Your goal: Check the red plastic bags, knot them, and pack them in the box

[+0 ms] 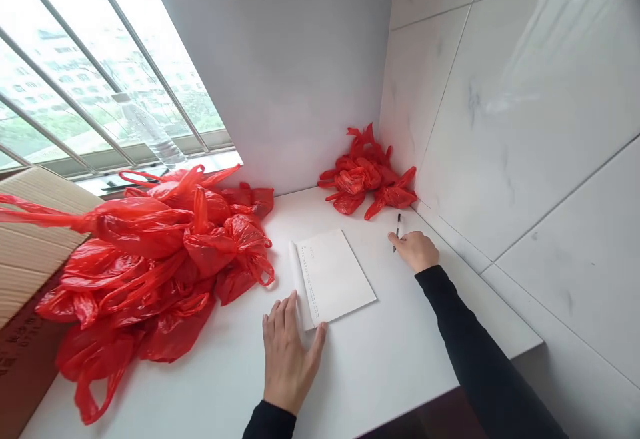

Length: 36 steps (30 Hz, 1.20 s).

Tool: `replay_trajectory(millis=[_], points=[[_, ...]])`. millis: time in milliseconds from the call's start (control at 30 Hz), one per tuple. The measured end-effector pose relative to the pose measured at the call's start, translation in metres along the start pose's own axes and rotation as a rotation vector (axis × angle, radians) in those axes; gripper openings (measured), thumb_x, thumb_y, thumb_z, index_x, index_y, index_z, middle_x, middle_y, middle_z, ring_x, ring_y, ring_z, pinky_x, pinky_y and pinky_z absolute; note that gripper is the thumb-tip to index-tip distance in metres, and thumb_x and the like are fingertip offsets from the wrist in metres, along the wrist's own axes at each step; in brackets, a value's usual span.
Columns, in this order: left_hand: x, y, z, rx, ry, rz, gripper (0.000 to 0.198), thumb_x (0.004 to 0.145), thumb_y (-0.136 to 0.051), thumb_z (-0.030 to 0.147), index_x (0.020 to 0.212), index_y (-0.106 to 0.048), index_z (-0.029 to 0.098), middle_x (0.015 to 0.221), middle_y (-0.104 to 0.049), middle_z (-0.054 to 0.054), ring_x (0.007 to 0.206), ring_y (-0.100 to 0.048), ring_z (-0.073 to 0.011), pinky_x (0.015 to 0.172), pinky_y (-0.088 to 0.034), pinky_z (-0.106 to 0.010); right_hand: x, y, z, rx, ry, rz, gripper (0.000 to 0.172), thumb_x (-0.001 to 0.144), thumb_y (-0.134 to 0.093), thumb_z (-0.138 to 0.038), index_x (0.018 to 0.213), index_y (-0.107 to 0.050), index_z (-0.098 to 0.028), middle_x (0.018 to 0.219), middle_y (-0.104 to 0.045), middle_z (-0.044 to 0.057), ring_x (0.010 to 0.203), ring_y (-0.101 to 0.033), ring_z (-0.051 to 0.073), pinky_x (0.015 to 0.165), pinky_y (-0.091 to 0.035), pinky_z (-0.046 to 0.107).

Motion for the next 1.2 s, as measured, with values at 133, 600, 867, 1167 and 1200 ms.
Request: replay_trajectory(millis=[133,600,867,1167,1200], points=[[0.025,-0.006,0.001,-0.005,0.062,0.037,0.066,0.095,-0.049,0.053,0.147,-0.048,0.011,0.150,-0.050,-0.017,0.149,-0.032,-0.0362,0.125,-0.022,-0.062,0.002,-0.003,0.001,0.014,0.008,0.007,0.045,0.091,-0.051,-0.051,0.064,-0.070,-0.021,0.073,-0.072,0.012,0.076,-0.068,0.028,0.063,-0.040,0.033],[0.042,-0.012,-0.002,-0.011,0.074,0.087,0.059,0.096,-0.050,0.052,0.140,-0.056,0.013,0.148,-0.051,-0.018,0.149,-0.033,-0.0377,0.125,-0.021,-0.063,0.004,-0.010,0.001,0.114,0.102,0.067,0.044,0.099,-0.044,-0.045,0.077,-0.074,-0.022,0.084,-0.075,0.009,0.080,-0.067,0.023,0.063,-0.036,0.028],[0.041,-0.013,0.009,-0.007,0.062,0.158,0.055,0.095,-0.053,0.050,0.134,-0.061,0.013,0.143,-0.055,-0.019,0.146,-0.038,-0.0387,0.124,-0.024,-0.063,0.006,-0.019,0.003,0.206,0.246,0.059,0.040,0.100,-0.045,-0.047,0.092,-0.075,-0.021,0.078,-0.073,0.007,0.076,-0.063,0.023,0.066,-0.037,0.029],[0.074,0.057,-0.025,-0.042,0.163,0.481,0.041,0.095,-0.049,0.033,0.128,-0.065,0.013,0.136,-0.060,-0.017,0.130,-0.051,-0.0347,0.112,-0.040,-0.054,0.011,-0.030,0.006,0.284,0.266,0.104,0.035,0.097,-0.050,-0.045,0.084,-0.073,-0.022,0.070,-0.069,0.005,0.070,-0.061,0.022,0.062,-0.032,0.028],[0.078,0.063,-0.029,-0.054,0.171,0.504,0.041,0.094,-0.049,0.032,0.126,-0.066,0.013,0.134,-0.061,-0.017,0.128,-0.051,-0.0351,0.112,-0.039,-0.055,0.012,-0.031,0.005,0.298,0.266,0.112,0.035,0.096,-0.051,-0.046,0.083,-0.073,-0.023,0.069,-0.069,0.004,0.069,-0.060,0.022,0.062,-0.031,0.028]])
Point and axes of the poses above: each hand's wrist, its own x-axis towards the middle knuckle, its own y-axis out of the back of the hand, z = x × y, the point moved 2 cm from there along x, towards the middle knuckle
